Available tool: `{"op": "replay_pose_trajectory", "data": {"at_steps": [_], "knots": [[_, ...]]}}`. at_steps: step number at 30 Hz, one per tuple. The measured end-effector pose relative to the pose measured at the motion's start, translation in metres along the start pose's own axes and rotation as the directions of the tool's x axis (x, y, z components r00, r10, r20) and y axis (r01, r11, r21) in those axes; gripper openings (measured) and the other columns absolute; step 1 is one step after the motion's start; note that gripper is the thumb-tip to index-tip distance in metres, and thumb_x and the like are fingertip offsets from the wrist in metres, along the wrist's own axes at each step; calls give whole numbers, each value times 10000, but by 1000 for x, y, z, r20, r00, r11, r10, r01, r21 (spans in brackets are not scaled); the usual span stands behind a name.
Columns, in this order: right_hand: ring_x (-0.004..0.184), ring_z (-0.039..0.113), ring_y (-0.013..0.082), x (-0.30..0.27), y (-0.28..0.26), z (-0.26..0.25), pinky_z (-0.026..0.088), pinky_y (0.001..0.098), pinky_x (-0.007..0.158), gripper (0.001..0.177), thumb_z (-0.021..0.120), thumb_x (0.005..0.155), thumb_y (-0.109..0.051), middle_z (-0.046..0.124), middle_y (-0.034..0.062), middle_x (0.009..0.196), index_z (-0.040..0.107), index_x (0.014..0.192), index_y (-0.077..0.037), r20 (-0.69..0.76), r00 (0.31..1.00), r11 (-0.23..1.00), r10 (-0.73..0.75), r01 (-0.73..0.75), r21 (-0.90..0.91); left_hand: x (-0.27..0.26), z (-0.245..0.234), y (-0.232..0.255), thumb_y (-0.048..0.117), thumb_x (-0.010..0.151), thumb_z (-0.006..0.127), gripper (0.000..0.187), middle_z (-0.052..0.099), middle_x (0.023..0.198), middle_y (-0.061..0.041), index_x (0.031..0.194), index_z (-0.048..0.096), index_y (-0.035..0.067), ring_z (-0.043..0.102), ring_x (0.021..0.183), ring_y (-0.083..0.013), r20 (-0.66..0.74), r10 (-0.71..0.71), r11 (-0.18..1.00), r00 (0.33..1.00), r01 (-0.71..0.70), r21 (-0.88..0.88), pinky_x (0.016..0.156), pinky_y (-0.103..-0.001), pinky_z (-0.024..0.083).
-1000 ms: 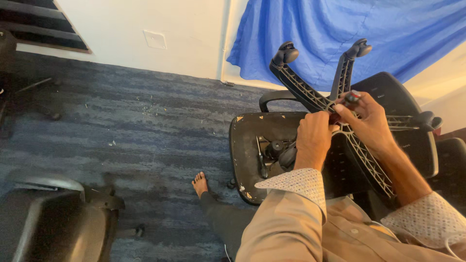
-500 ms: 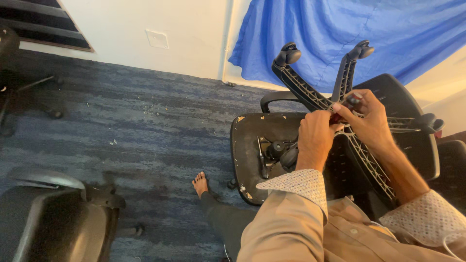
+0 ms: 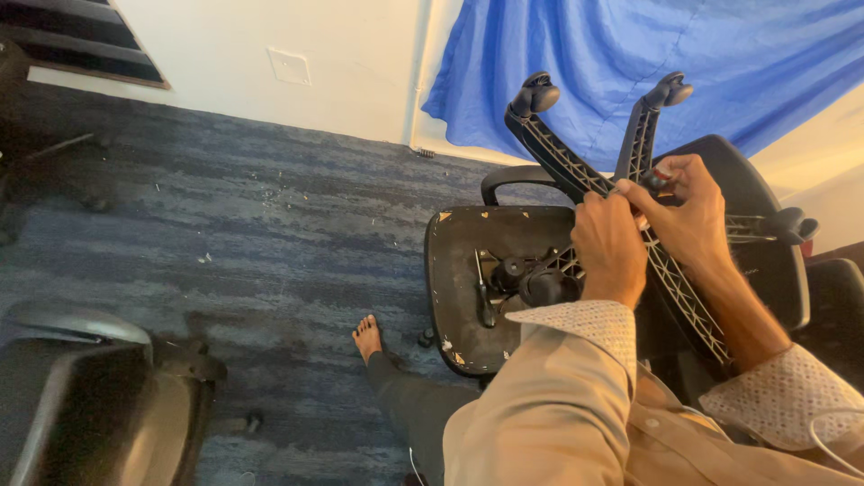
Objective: The person uses a screwdriver to tighten a central bolt on the base of an overturned office chair. The chair remains upside down on the carpet while the person works on the base.
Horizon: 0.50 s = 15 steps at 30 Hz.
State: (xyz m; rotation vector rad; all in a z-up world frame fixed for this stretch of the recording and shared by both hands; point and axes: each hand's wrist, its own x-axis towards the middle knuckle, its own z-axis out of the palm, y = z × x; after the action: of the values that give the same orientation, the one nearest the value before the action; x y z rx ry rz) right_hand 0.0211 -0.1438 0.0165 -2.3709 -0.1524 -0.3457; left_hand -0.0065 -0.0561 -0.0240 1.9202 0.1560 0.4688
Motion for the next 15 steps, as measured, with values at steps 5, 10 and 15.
{"op": "replay_pose_trajectory", "data": {"at_steps": [5, 10, 15], "knots": [[1111, 668, 115, -5, -15, -27, 565, 254, 913, 360, 622, 954, -82, 685, 79, 1223, 529, 1302, -68, 307, 948, 887, -81, -72, 456, -15, 1, 7, -39, 860, 670, 446, 694, 1104, -264, 1289, 551, -61, 688, 1019, -438, 95, -153, 977, 984, 165, -139, 847, -515, 564], [1060, 679, 137, -12, -10, -29, 590, 281, 907, 381, 702, 933, -66, 692, 99, 1168, 563, 1280, 1, 267, 956, 894, -120, -13, 447, -20, 6, 2, -72, 846, 600, 437, 687, 1087, -264, 1276, 528, -33, 670, 1023, -451, -86, -11, 889, 996, -30, -456, 874, -538, 512], [922, 652, 145, -2, 9, -1, 552, 282, 762, 408, 816, 943, -81, 667, 115, 1022, 517, 1185, 56, 44, 995, 975, -91, 80, 207, -36, 13, 9, 7, 969, 611, 186, 657, 1075, -255, 1152, 589, -17, 646, 1020, -443, -240, -72, 944, 968, -12, -330, 863, -520, 503]]}}
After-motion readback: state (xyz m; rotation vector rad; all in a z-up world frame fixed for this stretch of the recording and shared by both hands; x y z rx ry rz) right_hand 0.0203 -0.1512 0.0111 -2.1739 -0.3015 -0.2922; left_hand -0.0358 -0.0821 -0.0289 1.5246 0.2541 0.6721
